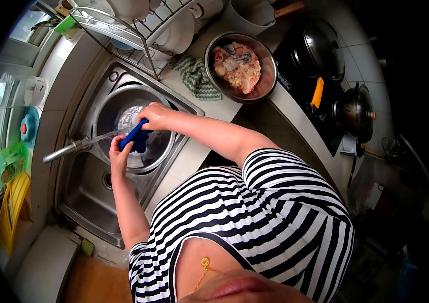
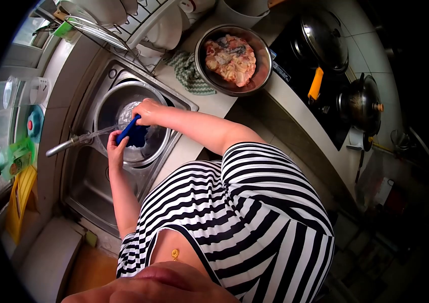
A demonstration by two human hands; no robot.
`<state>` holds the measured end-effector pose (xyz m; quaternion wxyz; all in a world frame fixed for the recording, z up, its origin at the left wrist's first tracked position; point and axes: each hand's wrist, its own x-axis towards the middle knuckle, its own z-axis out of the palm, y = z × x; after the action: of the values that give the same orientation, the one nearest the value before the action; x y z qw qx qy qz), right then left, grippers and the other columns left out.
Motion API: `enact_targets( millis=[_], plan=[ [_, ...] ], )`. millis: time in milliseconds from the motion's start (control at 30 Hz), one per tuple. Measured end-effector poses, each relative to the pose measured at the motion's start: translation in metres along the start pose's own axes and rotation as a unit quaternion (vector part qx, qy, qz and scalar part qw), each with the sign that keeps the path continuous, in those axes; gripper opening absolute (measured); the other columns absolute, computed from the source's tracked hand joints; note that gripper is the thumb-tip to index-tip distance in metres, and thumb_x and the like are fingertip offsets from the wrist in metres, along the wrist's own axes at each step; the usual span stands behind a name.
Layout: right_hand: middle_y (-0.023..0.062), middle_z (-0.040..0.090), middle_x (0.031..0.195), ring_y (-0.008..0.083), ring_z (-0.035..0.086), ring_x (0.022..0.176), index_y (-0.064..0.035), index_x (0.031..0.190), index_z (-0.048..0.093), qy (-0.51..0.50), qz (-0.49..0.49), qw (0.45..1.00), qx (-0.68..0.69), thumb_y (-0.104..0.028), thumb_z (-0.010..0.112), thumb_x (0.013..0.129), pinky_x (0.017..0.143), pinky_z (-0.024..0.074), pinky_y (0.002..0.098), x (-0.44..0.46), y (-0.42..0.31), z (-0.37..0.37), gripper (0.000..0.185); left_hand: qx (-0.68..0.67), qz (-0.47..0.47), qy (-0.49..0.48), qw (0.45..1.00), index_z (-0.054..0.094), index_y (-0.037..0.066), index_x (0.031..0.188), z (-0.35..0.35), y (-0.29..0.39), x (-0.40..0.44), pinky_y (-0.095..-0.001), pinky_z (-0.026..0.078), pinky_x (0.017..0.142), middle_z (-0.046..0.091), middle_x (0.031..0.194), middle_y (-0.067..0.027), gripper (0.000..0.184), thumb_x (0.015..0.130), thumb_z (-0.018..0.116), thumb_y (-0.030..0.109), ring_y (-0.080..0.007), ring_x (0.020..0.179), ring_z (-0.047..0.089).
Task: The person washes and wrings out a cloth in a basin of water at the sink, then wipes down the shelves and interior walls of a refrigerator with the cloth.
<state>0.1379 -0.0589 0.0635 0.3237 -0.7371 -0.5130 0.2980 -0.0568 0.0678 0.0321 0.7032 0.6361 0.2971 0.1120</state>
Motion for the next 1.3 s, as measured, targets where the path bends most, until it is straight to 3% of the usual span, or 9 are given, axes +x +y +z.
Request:
enact_targets(
  millis=[133, 533, 767, 933, 1067, 1133, 1167, 1267, 1300],
  plan=[
    [0.012, 0.064, 0.085, 0.0276, 0.061, 0.08, -0.0106, 0.087, 0.065, 0.034, -0.014, 0.987, 0.159, -0.021, 0.066, 0.067, 0.071, 0.048, 0.0367, -0.004, -0.009, -0.003, 0.022, 0.279, -0.057, -0.037, 0.958, 0.056, 0.002, 0.097, -0.001, 0.022, -0.006, -0.0207, 0.042, 0.071, 0.055, 0.086, 0.0015, 0.02, 0.079, 0.063, 0.004, -0.008, 0.079, 0.051],
    [0.0098, 0.061, 0.091, 0.0295, 0.057, 0.092, -0.0138, 0.091, 0.064, 0.059, 0.043, 0.996, -0.059, -0.011, 0.055, 0.069, 0.076, 0.0467, 0.0398, -0.007, -0.007, -0.032, 0.024, 0.061, 0.204, 0.141, 0.967, 0.056, 0.002, 0.088, -0.004, 0.097, -0.031, -0.0265, 0.036, 0.089, 0.053, 0.096, -0.0054, 0.015, 0.079, 0.048, -0.007, -0.0149, 0.094, 0.049],
    [0.0121, 0.06, 0.098, 0.0311, 0.055, 0.097, -0.0109, 0.097, 0.061, 0.035, -0.129, 0.991, -0.001, 0.0, 0.051, 0.064, 0.085, 0.0433, 0.039, 0.002, 0.044, 0.037, 0.037, 0.3, -0.071, -0.077, 0.948, 0.06, 0.002, 0.097, -0.063, -0.015, -0.015, -0.0236, 0.041, 0.072, 0.058, 0.084, -0.0038, 0.027, 0.079, 0.061, 0.021, -0.0121, 0.077, 0.052],
    [0.0219, 0.041, 0.131, 0.0339, 0.038, 0.123, -0.009, 0.131, 0.041, -0.041, -0.02, 0.99, -0.134, -0.013, 0.056, 0.07, 0.103, 0.0309, 0.0377, 0.003, 0.191, 0.166, 0.063, 0.436, 0.022, -0.096, 0.894, 0.055, 0.008, 0.116, -0.055, -0.13, 0.027, -0.0353, 0.039, 0.094, 0.051, 0.115, -0.0209, 0.048, 0.073, 0.067, 0.026, -0.0338, 0.11, 0.049],
    [0.0246, 0.036, 0.135, 0.0358, 0.035, 0.125, -0.0073, 0.136, 0.033, 0.092, 0.157, 0.976, 0.118, -0.024, 0.059, 0.072, 0.103, 0.0294, 0.0373, 0.015, 0.116, 0.107, 0.071, 0.567, -0.071, 0.081, 0.816, 0.033, 0.014, 0.137, -0.02, -0.13, 0.067, -0.0475, 0.021, 0.107, 0.017, 0.144, -0.023, 0.087, 0.066, 0.071, 0.048, -0.0408, 0.133, 0.016],
    [0.021, 0.037, 0.135, 0.0303, 0.038, 0.124, -0.008, 0.138, 0.031, 0.116, 0.324, 0.852, 0.394, -0.029, 0.059, 0.078, 0.102, 0.0306, 0.0359, 0.017, 0.096, 0.101, 0.07, 0.507, -0.24, -0.041, 0.827, 0.023, 0.018, 0.141, 0.033, -0.056, 0.045, -0.0602, 0.014, 0.104, 0.007, 0.148, -0.0176, 0.098, 0.063, 0.071, 0.053, -0.0402, 0.135, 0.002],
    [0.018, 0.038, 0.136, 0.0264, 0.037, 0.125, -0.0092, 0.138, 0.03, 0.104, 0.351, 0.816, 0.448, -0.035, 0.056, 0.083, 0.1, 0.0307, 0.0341, 0.015, 0.092, 0.097, 0.066, 0.538, -0.15, -0.023, 0.829, 0.022, 0.021, 0.141, 0.028, -0.158, 0.052, -0.0669, 0.012, 0.1, 0.005, 0.149, -0.0146, 0.097, 0.063, 0.071, 0.052, -0.0384, 0.136, 0.0],
    [0.01, 0.023, 0.146, 0.0298, 0.02, 0.133, -0.0219, 0.142, 0.019, 0.077, 0.35, 0.802, 0.479, -0.048, 0.046, 0.087, 0.101, 0.015, 0.058, 0.015, 0.1, 0.101, 0.067, 0.602, -0.176, -0.147, 0.765, 0.034, 0.023, 0.135, 0.054, -0.001, 0.017, -0.0658, 0.022, 0.097, 0.014, 0.147, -0.0109, 0.076, 0.069, 0.07, 0.03, -0.0372, 0.135, 0.01],
    [0.01, 0.023, 0.146, 0.0298, 0.02, 0.133, -0.0219, 0.142, 0.019, 0.068, 0.349, 0.803, 0.478, -0.048, 0.046, 0.087, 0.101, 0.015, 0.058, 0.018, 0.082, 0.094, 0.067, 0.56, -0.144, 0.059, 0.813, 0.048, 0.019, 0.123, 0.038, -0.076, 0.022, -0.0583, 0.031, 0.096, 0.025, 0.142, -0.0117, 0.055, 0.071, 0.066, 0.018, -0.0387, 0.128, 0.026]
  ],
)
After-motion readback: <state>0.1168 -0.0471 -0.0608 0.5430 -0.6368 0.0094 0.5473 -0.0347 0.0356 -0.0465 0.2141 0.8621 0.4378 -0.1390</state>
